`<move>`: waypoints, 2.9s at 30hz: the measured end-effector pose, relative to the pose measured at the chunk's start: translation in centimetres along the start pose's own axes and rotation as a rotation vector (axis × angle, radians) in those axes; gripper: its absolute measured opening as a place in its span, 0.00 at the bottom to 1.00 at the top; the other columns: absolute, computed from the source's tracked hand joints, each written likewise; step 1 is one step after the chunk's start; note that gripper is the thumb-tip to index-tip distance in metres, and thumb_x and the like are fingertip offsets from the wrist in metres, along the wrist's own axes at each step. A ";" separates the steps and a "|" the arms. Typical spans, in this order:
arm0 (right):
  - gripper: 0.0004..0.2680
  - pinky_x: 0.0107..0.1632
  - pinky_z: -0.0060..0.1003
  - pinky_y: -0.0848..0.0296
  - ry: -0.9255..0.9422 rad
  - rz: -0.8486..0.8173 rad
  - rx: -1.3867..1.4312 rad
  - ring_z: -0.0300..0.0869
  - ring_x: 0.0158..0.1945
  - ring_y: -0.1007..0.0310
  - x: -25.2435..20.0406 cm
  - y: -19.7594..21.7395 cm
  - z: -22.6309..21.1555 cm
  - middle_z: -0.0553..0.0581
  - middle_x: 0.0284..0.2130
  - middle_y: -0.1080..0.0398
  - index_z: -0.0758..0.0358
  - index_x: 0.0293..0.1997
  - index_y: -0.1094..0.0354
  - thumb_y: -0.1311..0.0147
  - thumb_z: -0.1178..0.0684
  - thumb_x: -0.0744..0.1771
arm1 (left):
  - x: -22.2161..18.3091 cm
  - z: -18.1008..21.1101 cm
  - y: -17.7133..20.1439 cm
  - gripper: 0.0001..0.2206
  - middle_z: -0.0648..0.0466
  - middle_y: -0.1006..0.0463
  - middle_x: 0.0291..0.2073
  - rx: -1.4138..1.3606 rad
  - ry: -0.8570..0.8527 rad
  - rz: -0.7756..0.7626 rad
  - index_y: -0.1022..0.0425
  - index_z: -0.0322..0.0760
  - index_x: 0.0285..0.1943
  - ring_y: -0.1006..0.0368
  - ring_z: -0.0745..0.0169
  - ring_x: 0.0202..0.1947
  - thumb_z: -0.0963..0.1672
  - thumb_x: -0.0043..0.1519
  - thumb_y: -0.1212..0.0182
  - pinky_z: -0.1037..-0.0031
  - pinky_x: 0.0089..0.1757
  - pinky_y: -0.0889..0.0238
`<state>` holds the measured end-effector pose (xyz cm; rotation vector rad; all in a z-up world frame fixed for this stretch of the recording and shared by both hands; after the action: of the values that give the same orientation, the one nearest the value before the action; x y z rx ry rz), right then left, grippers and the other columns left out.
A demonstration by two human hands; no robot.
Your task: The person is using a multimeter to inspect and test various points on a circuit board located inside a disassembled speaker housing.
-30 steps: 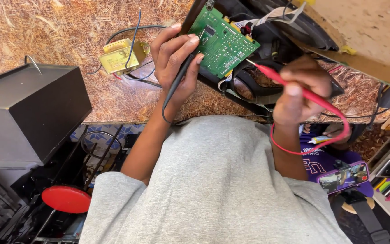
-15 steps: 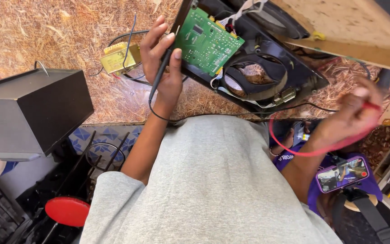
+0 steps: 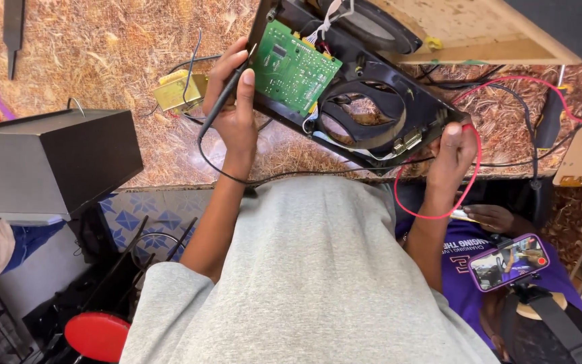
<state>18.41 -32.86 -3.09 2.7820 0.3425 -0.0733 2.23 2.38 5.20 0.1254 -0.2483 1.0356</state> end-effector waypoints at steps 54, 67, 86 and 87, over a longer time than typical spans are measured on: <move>0.18 0.34 0.36 0.33 0.044 -0.103 -0.240 0.43 0.29 0.34 5.2 -0.6 4.3 0.63 0.27 0.33 0.67 0.43 0.30 0.61 0.43 0.78 | -2.1 -0.4 4.7 0.11 0.37 0.19 0.32 -0.207 0.247 0.369 0.32 0.30 0.59 0.16 0.44 0.36 0.43 0.72 0.47 0.62 0.41 0.19; 0.24 0.34 0.39 0.61 0.139 -0.039 -0.203 0.34 0.29 0.62 4.1 -2.8 -1.2 0.46 0.21 0.62 0.54 0.24 0.60 0.43 0.45 0.75 | 0.9 2.7 9.5 0.11 0.34 0.20 0.39 0.215 -0.079 0.405 0.32 0.33 0.62 0.18 0.41 0.40 0.44 0.75 0.51 0.62 0.43 0.20; 0.16 0.42 0.38 0.46 0.102 -0.108 -0.097 0.36 0.37 0.49 4.3 -3.1 -2.7 0.46 0.29 0.47 0.57 0.34 0.45 0.43 0.44 0.74 | -1.9 -2.0 6.3 0.10 0.52 0.21 0.47 0.194 0.226 0.048 0.25 0.42 0.51 0.22 0.57 0.52 0.36 0.65 0.38 0.70 0.53 0.23; 0.18 0.39 0.38 0.50 0.089 -0.087 -0.119 0.35 0.35 0.54 4.4 -2.7 -2.4 0.45 0.27 0.52 0.56 0.31 0.50 0.42 0.45 0.74 | -2.1 -2.0 5.5 0.07 0.48 0.20 0.46 0.027 0.318 0.076 0.26 0.39 0.51 0.21 0.54 0.51 0.38 0.66 0.39 0.68 0.53 0.22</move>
<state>22.03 -28.54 -2.11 2.6578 0.4749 0.0488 -3.25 3.81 2.58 -0.0255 0.0500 1.1176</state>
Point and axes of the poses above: each hand's wrist, its own x-axis towards the middle knuckle, its own y-axis out of the back of the hand, z = x × y, the point moved 5 cm from there along x, towards the middle knuckle
